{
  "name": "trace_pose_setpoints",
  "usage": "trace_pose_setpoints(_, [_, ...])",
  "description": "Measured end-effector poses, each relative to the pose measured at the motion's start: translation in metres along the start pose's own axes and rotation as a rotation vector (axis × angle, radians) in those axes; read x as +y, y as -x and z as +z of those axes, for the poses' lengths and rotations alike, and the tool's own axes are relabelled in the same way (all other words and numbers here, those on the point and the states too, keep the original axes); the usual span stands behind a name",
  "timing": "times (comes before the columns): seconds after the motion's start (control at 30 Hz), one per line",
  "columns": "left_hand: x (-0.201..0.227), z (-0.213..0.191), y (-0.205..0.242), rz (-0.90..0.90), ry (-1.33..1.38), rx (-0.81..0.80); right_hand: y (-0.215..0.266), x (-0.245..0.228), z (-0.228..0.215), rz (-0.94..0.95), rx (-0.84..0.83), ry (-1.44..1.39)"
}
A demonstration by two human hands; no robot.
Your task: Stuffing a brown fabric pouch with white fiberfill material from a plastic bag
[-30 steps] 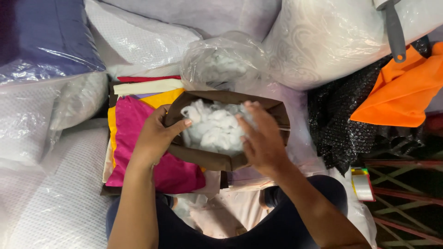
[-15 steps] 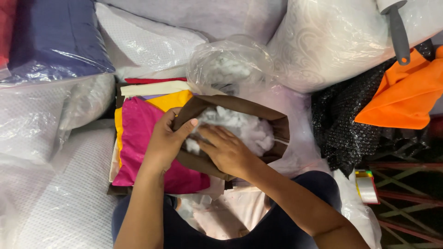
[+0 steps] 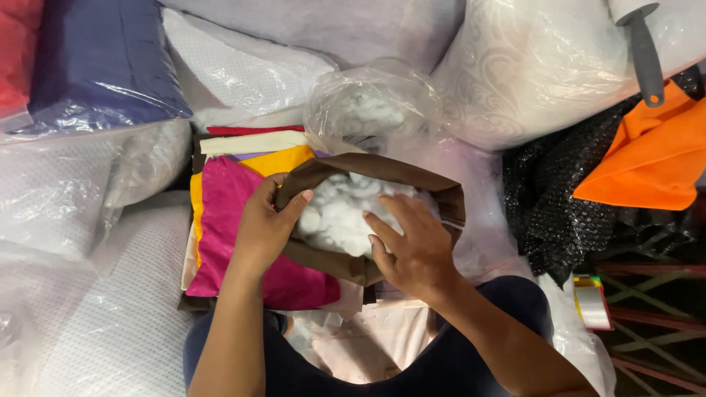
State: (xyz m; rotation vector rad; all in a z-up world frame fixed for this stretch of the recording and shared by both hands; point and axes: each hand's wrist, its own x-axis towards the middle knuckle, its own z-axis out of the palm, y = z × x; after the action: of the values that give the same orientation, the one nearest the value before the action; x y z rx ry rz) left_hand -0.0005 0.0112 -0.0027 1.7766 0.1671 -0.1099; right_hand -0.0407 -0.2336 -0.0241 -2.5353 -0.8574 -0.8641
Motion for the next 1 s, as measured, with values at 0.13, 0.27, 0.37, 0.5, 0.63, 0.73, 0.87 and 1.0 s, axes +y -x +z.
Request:
trace_pose_setpoints(0.13, [-0.005, 0.003, 0.002, -0.049, 0.003, 0.005, 0.009, 0.000, 0.017, 0.153, -0.255, -0.089])
trace_pose_setpoints(0.27, [0.003, 0.003, 0.005, 0.007, -0.035, -0.035, -0.008, -0.009, 0.018, -0.010, -0.377, -0.255])
trace_pose_setpoints(0.37, [0.014, 0.001, 0.013, -0.001, 0.009, -0.107, -0.005, -0.013, 0.046, -0.091, -0.389, -0.223])
trace_pose_setpoints(0.5, [-0.007, -0.006, 0.004, -0.012, 0.043, -0.180, 0.010, 0.005, 0.109, -0.148, -0.357, -0.065])
trace_pose_setpoints(0.63, [-0.018, -0.007, -0.004, -0.010, 0.045, -0.137, 0.001, 0.007, 0.087, -0.059, -0.461, -0.139])
trace_pose_setpoints(0.73, [-0.013, -0.011, -0.004, -0.025, 0.006, -0.070, -0.008, 0.002, 0.054, -0.143, -0.255, 0.032])
trace_pose_setpoints(0.87, [-0.009, -0.014, -0.003, -0.002, -0.033, -0.048, -0.009, 0.000, 0.034, -0.134, -0.093, -0.008])
trace_pose_setpoints(1.0, [0.005, -0.011, 0.002, 0.008, -0.075, -0.087, 0.021, 0.015, 0.066, -0.143, -0.102, -0.117])
